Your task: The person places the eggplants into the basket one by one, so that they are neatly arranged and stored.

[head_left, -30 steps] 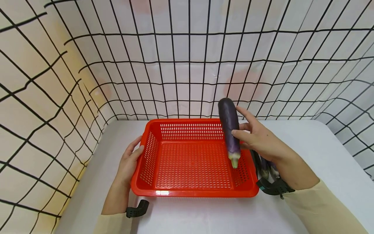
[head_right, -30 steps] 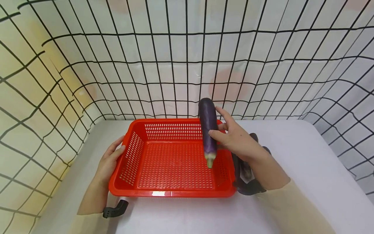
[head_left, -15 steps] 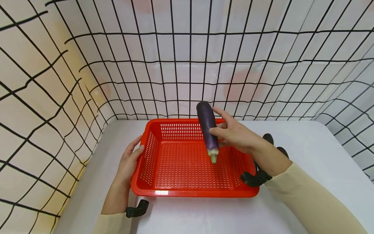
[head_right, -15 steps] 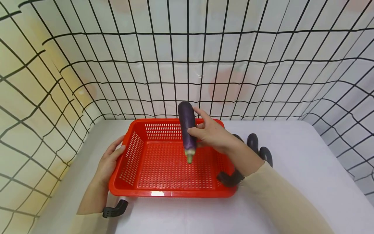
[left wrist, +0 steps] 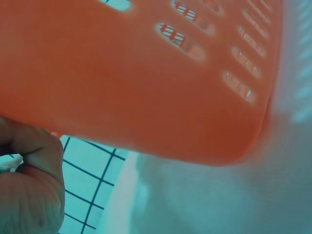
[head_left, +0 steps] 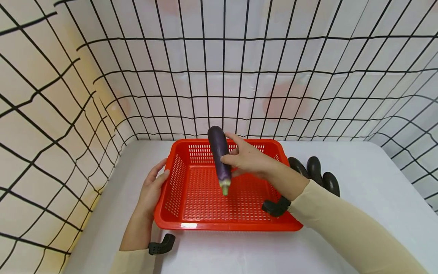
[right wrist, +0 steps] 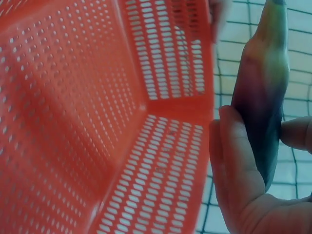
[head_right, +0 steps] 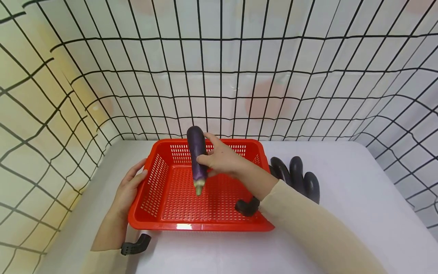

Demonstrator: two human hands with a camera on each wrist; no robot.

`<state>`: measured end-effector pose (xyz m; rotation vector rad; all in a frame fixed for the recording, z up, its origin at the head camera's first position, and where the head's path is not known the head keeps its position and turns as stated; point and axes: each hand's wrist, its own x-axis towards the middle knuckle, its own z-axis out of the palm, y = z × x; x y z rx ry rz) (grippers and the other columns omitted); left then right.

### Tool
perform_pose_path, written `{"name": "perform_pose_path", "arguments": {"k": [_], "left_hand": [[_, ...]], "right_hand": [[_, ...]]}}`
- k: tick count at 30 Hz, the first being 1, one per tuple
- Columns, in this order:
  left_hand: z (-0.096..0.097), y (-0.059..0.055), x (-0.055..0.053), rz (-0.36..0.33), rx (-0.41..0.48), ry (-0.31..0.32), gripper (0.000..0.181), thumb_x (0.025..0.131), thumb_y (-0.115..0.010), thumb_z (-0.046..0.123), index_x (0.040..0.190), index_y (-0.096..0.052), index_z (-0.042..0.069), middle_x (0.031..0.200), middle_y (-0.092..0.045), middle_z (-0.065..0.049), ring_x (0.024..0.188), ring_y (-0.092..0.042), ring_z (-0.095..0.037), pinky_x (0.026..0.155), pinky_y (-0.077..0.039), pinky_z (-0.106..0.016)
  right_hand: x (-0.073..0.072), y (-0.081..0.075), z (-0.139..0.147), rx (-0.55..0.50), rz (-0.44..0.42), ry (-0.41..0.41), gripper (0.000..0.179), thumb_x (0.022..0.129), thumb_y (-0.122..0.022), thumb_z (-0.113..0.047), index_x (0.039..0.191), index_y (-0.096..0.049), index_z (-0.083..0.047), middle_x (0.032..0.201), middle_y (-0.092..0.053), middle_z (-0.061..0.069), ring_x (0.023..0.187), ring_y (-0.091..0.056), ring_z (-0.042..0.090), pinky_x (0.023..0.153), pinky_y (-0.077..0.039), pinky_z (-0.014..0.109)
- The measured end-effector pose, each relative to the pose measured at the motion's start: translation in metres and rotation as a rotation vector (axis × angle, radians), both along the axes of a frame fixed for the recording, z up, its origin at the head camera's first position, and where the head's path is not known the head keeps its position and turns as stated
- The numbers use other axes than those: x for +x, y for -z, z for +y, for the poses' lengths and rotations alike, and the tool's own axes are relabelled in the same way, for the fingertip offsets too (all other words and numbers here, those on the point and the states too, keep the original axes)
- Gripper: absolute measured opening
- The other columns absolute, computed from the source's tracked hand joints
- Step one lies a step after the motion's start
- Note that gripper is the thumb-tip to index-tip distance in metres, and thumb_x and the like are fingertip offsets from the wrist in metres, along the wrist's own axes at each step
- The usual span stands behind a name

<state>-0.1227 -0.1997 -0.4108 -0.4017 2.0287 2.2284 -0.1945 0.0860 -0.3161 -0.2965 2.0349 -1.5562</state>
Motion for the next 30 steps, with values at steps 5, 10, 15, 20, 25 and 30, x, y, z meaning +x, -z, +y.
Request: {"name": "perform_pose_path", "arguments": {"k": [5, 10, 15, 20, 25, 30], "left_hand": [[0.0, 0.0, 0.0, -0.006, -0.01, -0.005, 0.05, 0.106, -0.05, 0.044, 0.154, -0.038, 0.041, 0.147, -0.056, -0.007, 0.115, -0.069, -0.023, 0.09, -0.061, -0.04], [0.0, -0.001, 0.001, 0.004, -0.007, -0.001, 0.049, 0.106, -0.05, 0.042, 0.154, -0.038, 0.04, 0.146, -0.055, -0.007, 0.116, -0.068, -0.024, 0.09, -0.061, -0.039], [0.001, 0.0, 0.001, 0.01, -0.017, -0.003, 0.05, 0.105, -0.051, 0.043, 0.153, -0.039, 0.041, 0.146, -0.056, -0.007, 0.119, -0.067, -0.027, 0.091, -0.061, -0.04], [0.002, 0.0, 0.0, 0.003, -0.049, -0.015, 0.05, 0.105, -0.052, 0.043, 0.153, -0.04, 0.041, 0.146, -0.056, -0.006, 0.12, -0.066, -0.027, 0.091, -0.061, -0.039], [0.001, 0.0, -0.002, -0.001, -0.044, -0.011, 0.047, 0.106, -0.05, 0.042, 0.152, -0.041, 0.04, 0.145, -0.057, -0.008, 0.116, -0.068, -0.024, 0.089, -0.062, -0.037], [0.0, 0.0, -0.003, 0.001, -0.022, -0.004, 0.045, 0.107, -0.048, 0.039, 0.152, -0.041, 0.04, 0.142, -0.057, -0.01, 0.111, -0.069, -0.02, 0.087, -0.062, -0.034]], "right_hand": [[-0.001, 0.011, -0.022, 0.001, -0.028, -0.031, 0.089, 0.095, -0.065, -0.008, 0.163, -0.013, -0.031, 0.119, -0.063, 0.028, 0.087, -0.075, 0.03, 0.077, -0.065, 0.046], [-0.001, 0.024, -0.041, 0.018, -0.049, -0.07, 0.089, 0.094, -0.067, -0.009, 0.162, -0.014, -0.031, 0.115, -0.067, 0.027, 0.086, -0.075, 0.03, 0.075, -0.064, 0.048], [-0.001, 0.039, -0.057, 0.057, -0.088, -0.066, 0.092, 0.093, -0.067, -0.008, 0.163, -0.012, -0.03, 0.114, -0.066, 0.026, 0.084, -0.075, 0.032, 0.079, -0.063, 0.053], [0.0, 0.052, -0.069, 0.048, -0.118, -0.039, 0.092, 0.093, -0.068, -0.007, 0.163, -0.013, -0.027, 0.116, -0.063, 0.027, 0.084, -0.075, 0.031, 0.079, -0.063, 0.053], [0.001, 0.062, -0.078, 0.044, -0.133, -0.036, 0.093, 0.092, -0.07, -0.008, 0.163, -0.013, -0.026, 0.118, -0.062, 0.027, 0.09, -0.075, 0.034, 0.077, -0.064, 0.051], [0.0, 0.065, -0.085, 0.018, -0.16, -0.043, 0.096, 0.092, -0.071, -0.008, 0.163, -0.01, -0.026, 0.121, -0.061, 0.028, 0.094, -0.075, 0.037, 0.075, -0.064, 0.048]]}}
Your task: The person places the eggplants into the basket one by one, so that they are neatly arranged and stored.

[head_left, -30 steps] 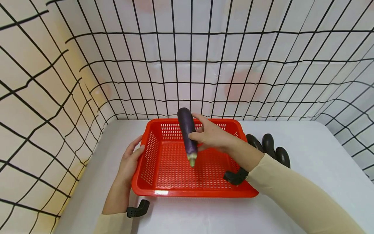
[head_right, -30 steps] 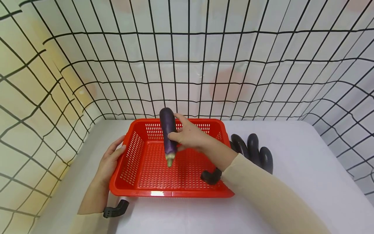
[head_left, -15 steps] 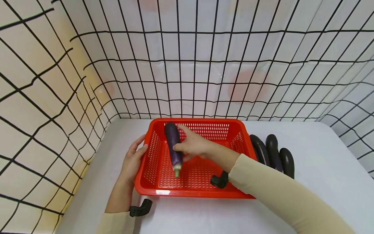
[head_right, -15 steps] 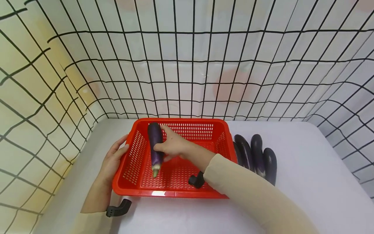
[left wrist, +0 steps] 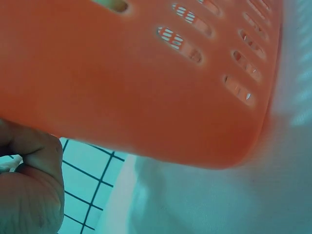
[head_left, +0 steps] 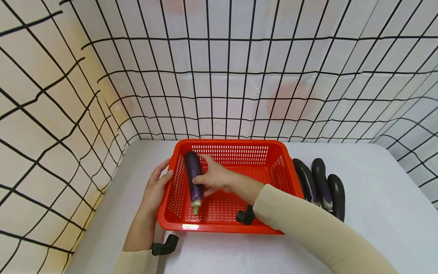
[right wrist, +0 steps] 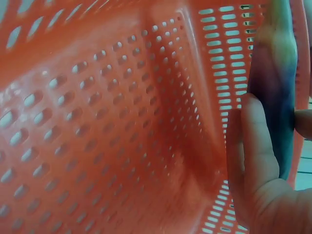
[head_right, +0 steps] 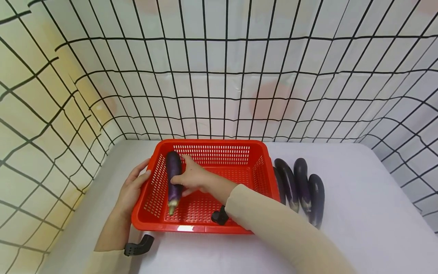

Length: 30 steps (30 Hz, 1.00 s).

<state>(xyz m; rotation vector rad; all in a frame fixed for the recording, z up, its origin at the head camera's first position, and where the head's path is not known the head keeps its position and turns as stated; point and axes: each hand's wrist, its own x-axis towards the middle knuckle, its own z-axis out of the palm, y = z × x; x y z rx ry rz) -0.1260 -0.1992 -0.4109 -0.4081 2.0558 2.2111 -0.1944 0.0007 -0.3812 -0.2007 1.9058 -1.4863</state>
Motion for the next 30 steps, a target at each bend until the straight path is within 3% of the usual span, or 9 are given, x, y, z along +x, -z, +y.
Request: {"name": "perform_pose_path", "arguments": {"k": [12, 21, 30], "left_hand": [[0.0, 0.001, 0.001, 0.015, 0.017, 0.017, 0.045, 0.107, -0.048, 0.038, 0.152, -0.041, 0.039, 0.143, -0.055, -0.011, 0.113, -0.068, -0.023, 0.089, -0.062, -0.037], [-0.001, 0.002, 0.0, 0.012, 0.015, 0.017, 0.045, 0.107, -0.049, 0.039, 0.151, -0.042, 0.04, 0.144, -0.056, -0.009, 0.117, -0.067, -0.025, 0.091, -0.061, -0.039], [-0.001, 0.001, -0.001, 0.053, -0.03, 0.014, 0.044, 0.108, -0.047, 0.034, 0.152, -0.043, 0.034, 0.136, -0.059, -0.017, 0.107, -0.07, -0.022, 0.086, -0.062, -0.034]], "right_hand": [[-0.001, 0.009, -0.012, -0.015, -0.048, -0.004, 0.098, 0.092, -0.07, -0.005, 0.163, -0.004, -0.022, 0.12, -0.063, 0.029, 0.092, -0.075, 0.041, 0.071, -0.065, 0.044], [-0.003, 0.021, -0.015, 0.052, -0.057, 0.022, 0.087, 0.092, -0.071, -0.011, 0.159, -0.015, -0.017, 0.104, -0.066, 0.023, 0.068, -0.072, 0.03, 0.068, -0.065, 0.046], [-0.005, 0.018, -0.011, 0.071, -0.036, 0.045, 0.089, 0.093, -0.072, -0.016, 0.16, -0.014, -0.016, 0.112, -0.063, 0.025, 0.079, -0.075, 0.035, 0.069, -0.065, 0.047]]}}
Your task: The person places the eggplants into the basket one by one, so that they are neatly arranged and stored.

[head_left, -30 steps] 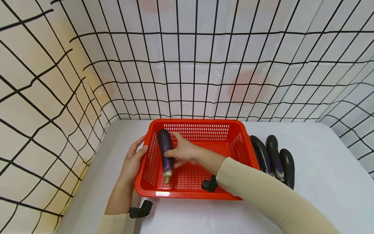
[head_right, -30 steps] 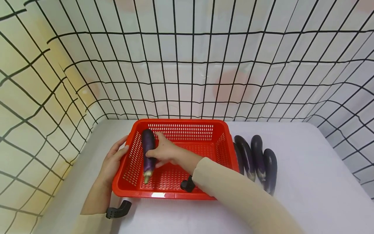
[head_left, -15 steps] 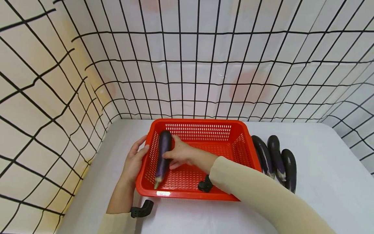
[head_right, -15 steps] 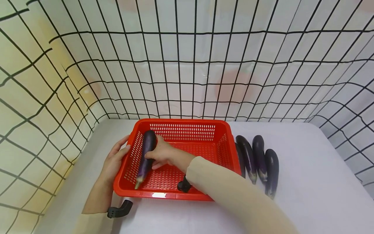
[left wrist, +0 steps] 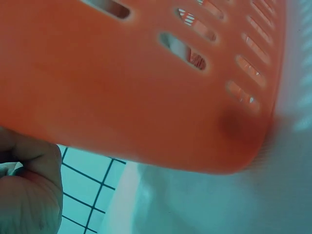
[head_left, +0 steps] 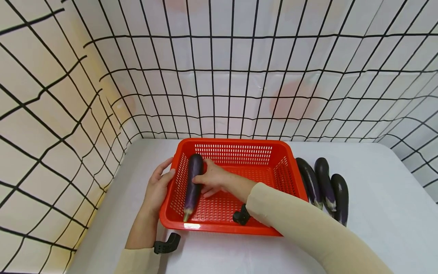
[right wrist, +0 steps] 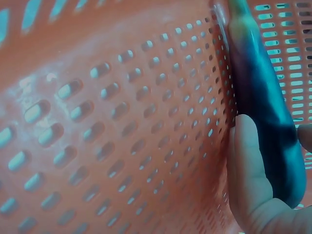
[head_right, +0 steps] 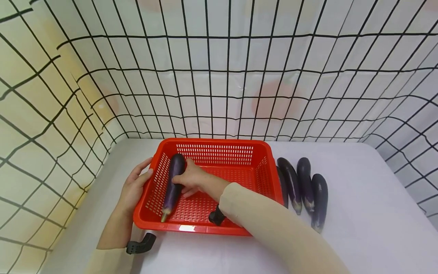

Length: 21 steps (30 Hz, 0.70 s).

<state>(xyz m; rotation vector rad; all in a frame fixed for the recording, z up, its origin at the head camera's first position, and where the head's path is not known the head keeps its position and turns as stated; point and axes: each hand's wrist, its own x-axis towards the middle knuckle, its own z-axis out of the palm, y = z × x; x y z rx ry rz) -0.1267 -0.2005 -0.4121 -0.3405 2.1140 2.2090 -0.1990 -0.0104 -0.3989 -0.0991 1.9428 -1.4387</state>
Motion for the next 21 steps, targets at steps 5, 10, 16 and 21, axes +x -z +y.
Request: {"name": "perform_pose_path", "arguments": {"k": [5, 10, 16, 21], "left_hand": [[0.001, -0.004, 0.0, -0.012, -0.022, 0.003, 0.045, 0.109, -0.045, 0.033, 0.153, -0.041, 0.033, 0.138, -0.058, -0.018, 0.108, -0.069, -0.022, 0.086, -0.063, -0.035], [0.0, -0.005, 0.0, -0.022, -0.036, 0.005, 0.046, 0.109, -0.045, 0.033, 0.154, -0.039, 0.034, 0.138, -0.058, -0.018, 0.108, -0.069, -0.024, 0.086, -0.063, -0.036], [0.001, -0.005, 0.0, -0.029, -0.035, 0.007, 0.046, 0.108, -0.046, 0.035, 0.154, -0.039, 0.035, 0.139, -0.059, -0.016, 0.11, -0.069, -0.025, 0.088, -0.063, -0.037], [0.001, -0.004, 0.0, -0.042, -0.017, 0.007, 0.046, 0.108, -0.046, 0.035, 0.153, -0.039, 0.036, 0.14, -0.058, -0.015, 0.11, -0.07, -0.024, 0.088, -0.063, -0.037]], "right_hand": [[0.0, -0.001, 0.001, -0.007, 0.001, 0.003, 0.088, 0.093, -0.072, -0.016, 0.16, -0.015, -0.015, 0.112, -0.063, 0.024, 0.08, -0.075, 0.035, 0.07, -0.065, 0.047], [-0.001, -0.003, 0.002, 0.02, 0.01, 0.012, 0.087, 0.093, -0.072, -0.017, 0.16, -0.017, -0.014, 0.114, -0.064, 0.025, 0.076, -0.075, 0.032, 0.068, -0.065, 0.045], [-0.004, -0.007, 0.008, 0.062, 0.021, 0.04, 0.087, 0.093, -0.072, -0.024, 0.161, -0.018, -0.012, 0.134, -0.059, 0.025, 0.083, -0.076, 0.036, 0.069, -0.065, 0.044], [-0.005, -0.019, 0.018, 0.047, 0.025, 0.043, 0.084, 0.096, -0.07, -0.028, 0.161, -0.019, -0.013, 0.143, -0.053, 0.025, 0.097, -0.075, 0.038, 0.075, -0.065, 0.044]]}}
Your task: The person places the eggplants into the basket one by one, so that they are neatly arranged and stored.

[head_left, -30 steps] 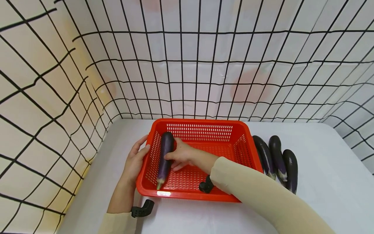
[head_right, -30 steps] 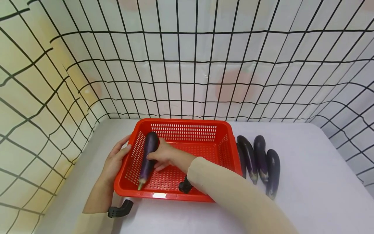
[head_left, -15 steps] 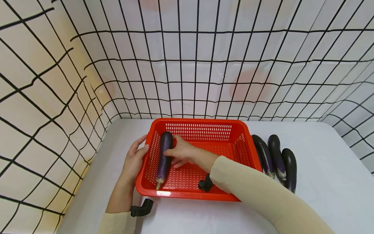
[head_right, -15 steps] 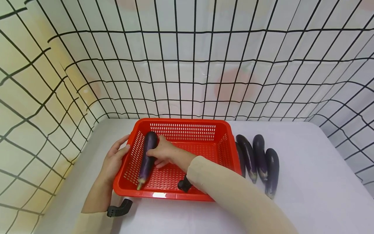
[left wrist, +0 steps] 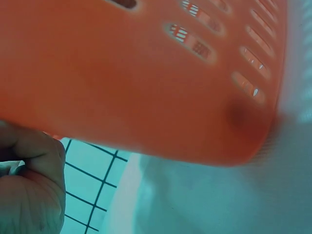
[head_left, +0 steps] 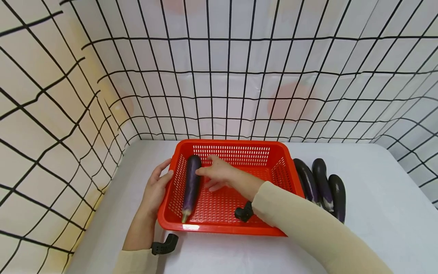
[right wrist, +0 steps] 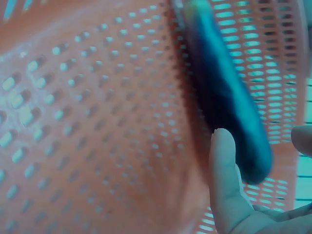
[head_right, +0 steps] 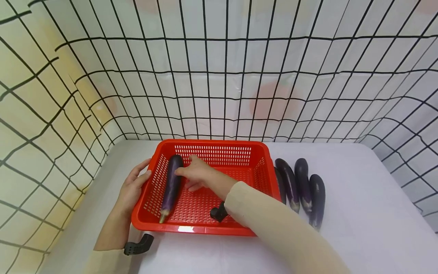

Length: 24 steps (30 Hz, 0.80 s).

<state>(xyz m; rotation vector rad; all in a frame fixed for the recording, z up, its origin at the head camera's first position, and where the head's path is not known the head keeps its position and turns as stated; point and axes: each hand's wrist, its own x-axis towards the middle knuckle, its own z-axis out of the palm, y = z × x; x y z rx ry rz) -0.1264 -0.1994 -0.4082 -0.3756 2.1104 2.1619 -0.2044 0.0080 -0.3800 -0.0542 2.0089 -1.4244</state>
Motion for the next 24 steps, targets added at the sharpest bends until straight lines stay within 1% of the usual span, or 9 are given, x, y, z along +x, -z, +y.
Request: {"name": "perform_pose_path", "arguments": {"k": [2, 4, 8, 11, 15, 16, 19, 21, 24], "left_hand": [[0.0, 0.001, 0.0, -0.001, 0.008, 0.005, 0.045, 0.108, -0.046, 0.035, 0.153, -0.039, 0.035, 0.139, -0.058, -0.015, 0.109, -0.07, -0.023, 0.087, -0.063, -0.037], [0.0, 0.001, 0.0, 0.0, 0.016, 0.01, 0.045, 0.108, -0.046, 0.034, 0.153, -0.039, 0.035, 0.139, -0.058, -0.015, 0.107, -0.07, -0.022, 0.087, -0.063, -0.037], [-0.002, 0.001, -0.001, 0.005, 0.034, 0.013, 0.045, 0.108, -0.046, 0.034, 0.153, -0.04, 0.035, 0.137, -0.058, -0.015, 0.105, -0.071, -0.021, 0.086, -0.063, -0.036], [-0.003, 0.0, -0.001, 0.003, 0.045, 0.016, 0.044, 0.109, -0.045, 0.033, 0.153, -0.039, 0.035, 0.138, -0.057, -0.014, 0.107, -0.071, -0.021, 0.087, -0.063, -0.037], [-0.004, 0.0, -0.002, -0.003, 0.05, 0.015, 0.045, 0.109, -0.045, 0.033, 0.153, -0.039, 0.035, 0.139, -0.057, -0.015, 0.107, -0.071, -0.021, 0.088, -0.063, -0.038], [-0.004, 0.0, -0.002, -0.005, 0.049, 0.015, 0.045, 0.109, -0.045, 0.033, 0.153, -0.039, 0.035, 0.139, -0.057, -0.014, 0.107, -0.071, -0.021, 0.088, -0.062, -0.038], [-0.004, 0.0, -0.002, -0.005, 0.041, 0.014, 0.045, 0.109, -0.045, 0.033, 0.153, -0.039, 0.035, 0.139, -0.056, -0.014, 0.107, -0.07, -0.021, 0.087, -0.063, -0.038], [-0.004, 0.0, -0.001, -0.001, 0.032, 0.016, 0.046, 0.109, -0.045, 0.033, 0.154, -0.038, 0.035, 0.14, -0.056, -0.015, 0.108, -0.07, -0.021, 0.087, -0.063, -0.037], [-0.003, 0.001, -0.001, 0.005, 0.024, 0.023, 0.047, 0.108, -0.046, 0.034, 0.154, -0.037, 0.035, 0.142, -0.055, -0.015, 0.108, -0.07, -0.021, 0.088, -0.062, -0.036]], "right_hand": [[0.0, -0.007, 0.006, -0.013, 0.015, -0.009, 0.081, 0.097, -0.069, -0.028, 0.161, -0.021, -0.012, 0.146, -0.052, 0.024, 0.103, -0.074, 0.039, 0.077, -0.064, 0.044], [0.001, -0.014, 0.014, -0.021, 0.052, -0.026, 0.078, 0.098, -0.069, -0.027, 0.16, -0.024, -0.011, 0.147, -0.053, 0.024, 0.107, -0.072, 0.04, 0.079, -0.064, 0.044], [0.006, -0.031, 0.03, -0.049, 0.141, -0.055, 0.07, 0.098, -0.068, -0.024, 0.156, -0.032, -0.009, 0.138, -0.06, 0.024, 0.112, -0.07, 0.041, 0.085, -0.063, 0.048], [0.013, -0.044, 0.044, -0.06, 0.205, -0.065, 0.065, 0.098, -0.068, -0.024, 0.154, -0.037, -0.011, 0.132, -0.062, 0.021, 0.109, -0.072, 0.036, 0.089, -0.062, 0.048], [0.023, -0.06, 0.066, -0.05, 0.283, -0.05, 0.057, 0.098, -0.068, -0.026, 0.149, -0.044, -0.016, 0.128, -0.062, 0.015, 0.102, -0.073, 0.025, 0.089, -0.062, 0.045], [0.025, -0.064, 0.073, -0.042, 0.306, -0.042, 0.055, 0.098, -0.068, -0.026, 0.147, -0.046, -0.017, 0.127, -0.062, 0.015, 0.101, -0.073, 0.024, 0.088, -0.063, 0.044], [0.032, -0.073, 0.092, -0.019, 0.363, -0.011, 0.048, 0.099, -0.067, -0.026, 0.144, -0.05, -0.018, 0.126, -0.062, 0.013, 0.102, -0.071, 0.024, 0.088, -0.063, 0.042], [0.036, -0.076, 0.105, -0.014, 0.4, 0.007, 0.045, 0.1, -0.066, -0.025, 0.142, -0.052, -0.017, 0.126, -0.061, 0.014, 0.103, -0.071, 0.025, 0.088, -0.062, 0.041], [0.042, -0.079, 0.124, -0.002, 0.432, 0.03, 0.043, 0.101, -0.064, -0.026, 0.141, -0.053, -0.015, 0.125, -0.06, 0.017, 0.106, -0.07, 0.026, 0.09, -0.062, 0.041]]}}
